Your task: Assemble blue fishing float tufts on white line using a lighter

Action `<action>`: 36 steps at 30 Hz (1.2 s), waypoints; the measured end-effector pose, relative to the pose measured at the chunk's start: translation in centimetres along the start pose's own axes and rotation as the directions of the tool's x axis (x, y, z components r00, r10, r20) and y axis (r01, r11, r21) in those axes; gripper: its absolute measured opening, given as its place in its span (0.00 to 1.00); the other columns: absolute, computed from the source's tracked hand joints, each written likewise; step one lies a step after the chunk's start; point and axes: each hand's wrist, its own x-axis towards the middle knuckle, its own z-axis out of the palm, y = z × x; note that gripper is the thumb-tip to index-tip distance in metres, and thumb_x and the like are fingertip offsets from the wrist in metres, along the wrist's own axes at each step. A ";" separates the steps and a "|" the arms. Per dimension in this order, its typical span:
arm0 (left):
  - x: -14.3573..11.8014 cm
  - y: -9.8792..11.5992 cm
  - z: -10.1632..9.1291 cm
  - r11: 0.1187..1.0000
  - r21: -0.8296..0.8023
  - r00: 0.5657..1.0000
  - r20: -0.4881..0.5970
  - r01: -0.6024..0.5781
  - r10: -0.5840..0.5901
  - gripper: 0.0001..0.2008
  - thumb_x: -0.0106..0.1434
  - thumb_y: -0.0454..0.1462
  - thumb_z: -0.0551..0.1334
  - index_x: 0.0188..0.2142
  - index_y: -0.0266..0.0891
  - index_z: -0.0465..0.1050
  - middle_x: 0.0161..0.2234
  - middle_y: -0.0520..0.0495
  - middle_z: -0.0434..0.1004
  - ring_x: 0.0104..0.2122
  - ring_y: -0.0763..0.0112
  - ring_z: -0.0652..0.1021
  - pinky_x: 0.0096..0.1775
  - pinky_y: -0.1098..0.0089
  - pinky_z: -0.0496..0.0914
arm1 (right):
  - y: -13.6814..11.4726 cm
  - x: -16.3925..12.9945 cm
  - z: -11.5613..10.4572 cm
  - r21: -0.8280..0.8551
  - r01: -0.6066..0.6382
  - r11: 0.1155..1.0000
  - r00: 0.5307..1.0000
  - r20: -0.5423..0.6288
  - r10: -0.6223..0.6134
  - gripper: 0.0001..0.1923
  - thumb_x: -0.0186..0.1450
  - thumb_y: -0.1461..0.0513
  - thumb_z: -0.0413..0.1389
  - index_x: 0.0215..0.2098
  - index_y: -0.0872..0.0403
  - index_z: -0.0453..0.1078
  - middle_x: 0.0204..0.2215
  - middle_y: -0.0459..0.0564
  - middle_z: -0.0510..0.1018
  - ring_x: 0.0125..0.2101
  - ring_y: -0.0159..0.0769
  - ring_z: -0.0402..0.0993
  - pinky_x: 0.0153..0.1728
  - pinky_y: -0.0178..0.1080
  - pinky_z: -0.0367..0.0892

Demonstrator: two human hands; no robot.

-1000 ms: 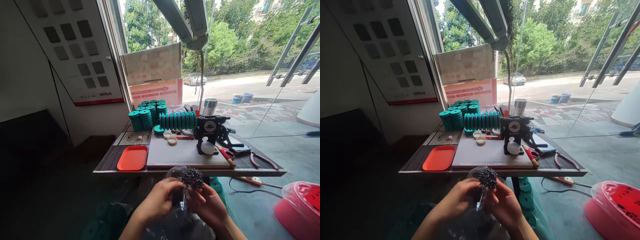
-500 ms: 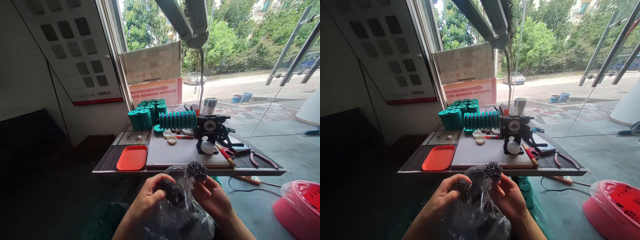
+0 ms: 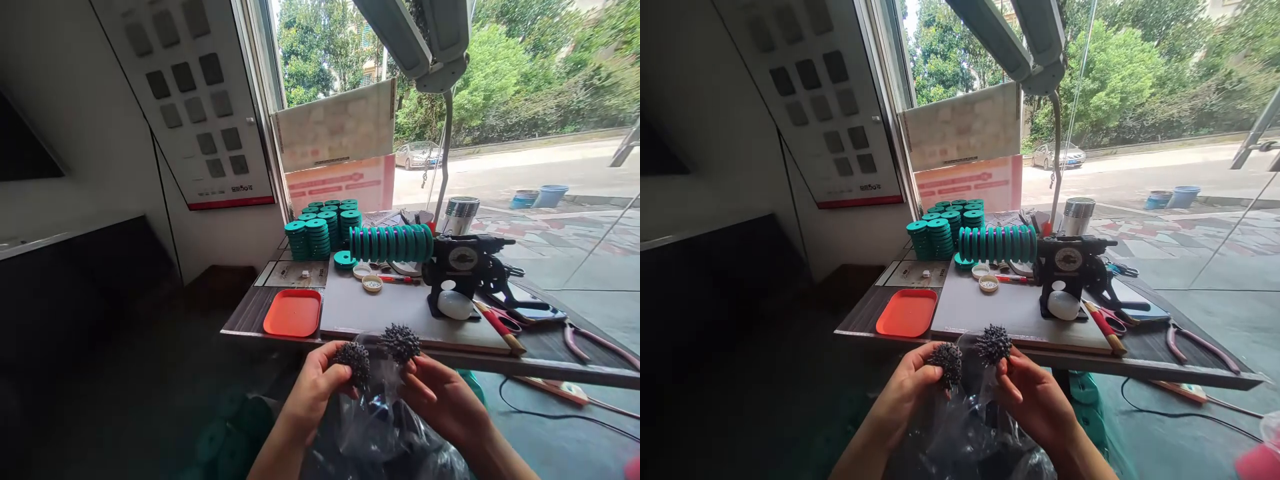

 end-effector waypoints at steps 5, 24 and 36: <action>0.1 0.0 0.1 1.000 0.016 1.000 -0.005 -0.008 0.008 0.14 0.51 0.33 0.61 0.39 0.34 0.74 0.28 0.48 0.74 0.26 0.75 0.70 0.28 0.74 0.68 | 0.3 0.1 -0.8 0.014 -0.014 1.000 0.999 -0.031 0.015 0.08 0.49 0.64 0.63 0.19 0.57 0.68 0.13 0.41 0.66 0.13 0.22 0.55 0.17 0.28 0.59; 0.5 -0.8 1.3 0.990 0.133 0.999 0.008 0.043 -0.045 0.16 0.48 0.37 0.63 0.38 0.33 0.73 0.27 0.48 0.72 0.23 0.74 0.68 0.23 0.75 0.66 | 1.8 -0.1 -1.4 0.046 -0.120 0.992 0.993 -0.001 0.120 0.10 0.46 0.62 0.65 0.14 0.57 0.69 0.09 0.40 0.68 0.13 0.25 0.61 0.25 0.31 0.66; 0.8 -0.7 2.4 0.962 0.259 0.996 0.013 0.083 -0.089 0.15 0.46 0.37 0.60 0.34 0.33 0.72 0.25 0.50 0.69 0.22 0.74 0.66 0.23 0.73 0.64 | 2.8 0.2 -3.2 0.049 -0.092 0.995 0.994 -0.056 0.095 0.06 0.50 0.65 0.59 0.18 0.56 0.67 0.17 0.41 0.74 0.14 0.25 0.61 0.23 0.31 0.63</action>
